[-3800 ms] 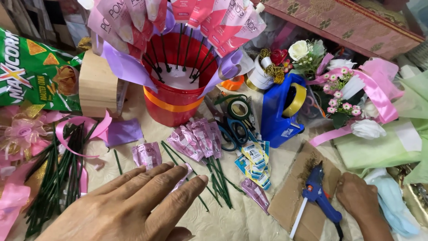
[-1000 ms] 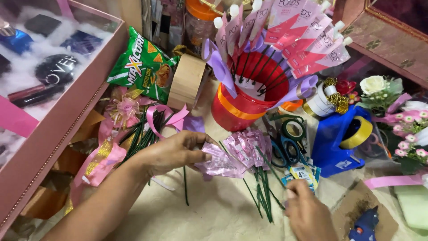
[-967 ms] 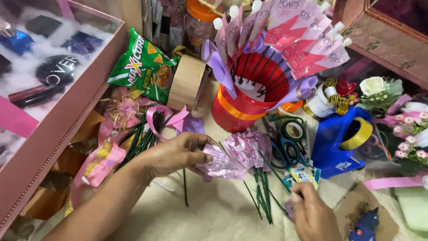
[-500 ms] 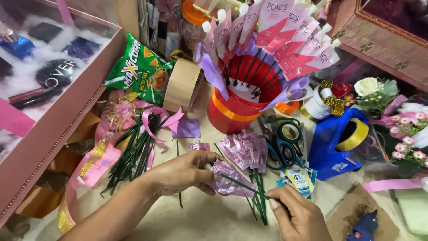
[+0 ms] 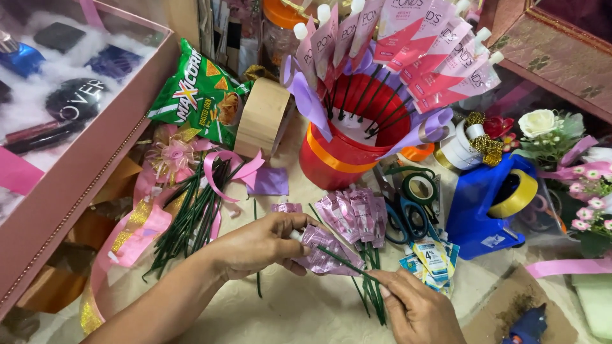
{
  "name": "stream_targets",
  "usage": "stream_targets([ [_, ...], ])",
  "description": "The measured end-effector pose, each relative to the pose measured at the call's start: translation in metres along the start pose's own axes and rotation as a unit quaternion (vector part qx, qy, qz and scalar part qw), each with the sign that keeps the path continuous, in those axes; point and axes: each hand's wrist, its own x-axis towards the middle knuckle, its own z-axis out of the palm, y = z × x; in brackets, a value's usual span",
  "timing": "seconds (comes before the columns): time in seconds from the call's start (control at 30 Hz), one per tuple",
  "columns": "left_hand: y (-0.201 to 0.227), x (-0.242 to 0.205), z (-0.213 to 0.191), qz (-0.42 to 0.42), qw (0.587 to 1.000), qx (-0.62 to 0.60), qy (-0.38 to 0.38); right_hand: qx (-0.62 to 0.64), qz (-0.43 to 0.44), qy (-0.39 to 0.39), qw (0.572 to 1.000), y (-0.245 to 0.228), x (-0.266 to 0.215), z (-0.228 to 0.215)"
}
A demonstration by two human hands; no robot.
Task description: Assembling a decorative gift bouquet by gluing product packets onto sticks and arranging them in a container.
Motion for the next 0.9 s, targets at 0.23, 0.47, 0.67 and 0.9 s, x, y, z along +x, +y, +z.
stream_targets([
  [0.23, -0.006, 0.002, -0.001, 0.011, 1.000, 0.014, 0.006, 0.011, 0.009, -0.026, 1.000, 0.007, -0.002, 0.002],
  [0.47, 0.002, -0.003, 0.002, 0.021, 0.999, 0.029, -0.002, 0.049, -0.019, -0.063, 0.997, 0.014, 0.001, 0.001],
  [0.67, -0.009, 0.000, -0.005, 0.057, 0.998, 0.014, -0.030, 0.060, 0.001, -0.082, 0.995, 0.015, 0.001, 0.000],
  [0.9, -0.009, 0.000, -0.009, 0.054, 0.998, 0.009, -0.016, 0.062, -0.002, -0.084, 0.995, 0.011, 0.003, 0.001],
])
